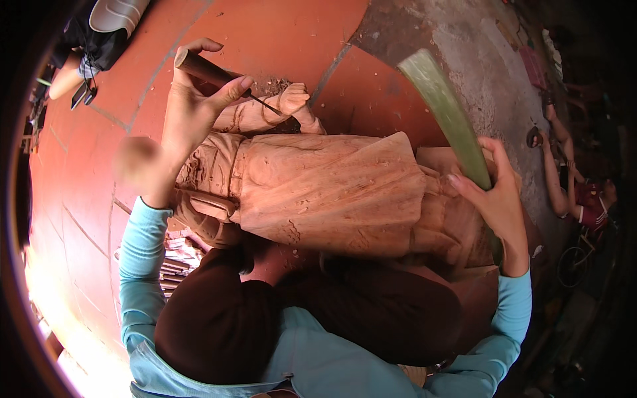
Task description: The person is carving a wooden statue of a standing figure using a chisel and a mallet. They repeatedly strike the chisel to shape the wood, focusing on the torso and arm areas of the sculpture.
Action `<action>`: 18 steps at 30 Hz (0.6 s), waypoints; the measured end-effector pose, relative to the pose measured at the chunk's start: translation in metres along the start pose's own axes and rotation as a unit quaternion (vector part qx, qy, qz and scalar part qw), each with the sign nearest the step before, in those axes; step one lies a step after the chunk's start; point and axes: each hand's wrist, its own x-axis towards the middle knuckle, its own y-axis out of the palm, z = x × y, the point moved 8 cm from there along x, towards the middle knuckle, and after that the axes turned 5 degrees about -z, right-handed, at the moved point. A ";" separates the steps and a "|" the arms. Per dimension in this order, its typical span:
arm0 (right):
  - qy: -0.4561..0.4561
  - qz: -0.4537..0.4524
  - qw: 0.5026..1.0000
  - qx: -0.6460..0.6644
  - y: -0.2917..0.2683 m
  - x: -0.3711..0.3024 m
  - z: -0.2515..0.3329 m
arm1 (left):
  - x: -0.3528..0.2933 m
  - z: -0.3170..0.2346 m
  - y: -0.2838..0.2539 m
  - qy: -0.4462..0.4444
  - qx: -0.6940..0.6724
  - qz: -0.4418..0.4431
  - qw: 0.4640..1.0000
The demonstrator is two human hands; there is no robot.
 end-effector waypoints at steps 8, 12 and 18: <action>-0.335 0.031 0.928 -0.158 0.074 0.062 0.151 | -0.001 -0.017 0.005 0.022 0.049 0.005 0.999; -0.474 -0.047 0.842 -0.254 0.085 0.055 0.189 | -0.008 -0.014 0.011 0.036 0.138 0.021 0.990; -0.494 -0.022 0.761 -0.419 0.083 0.047 0.206 | -0.009 -0.009 0.004 0.019 0.114 0.009 0.993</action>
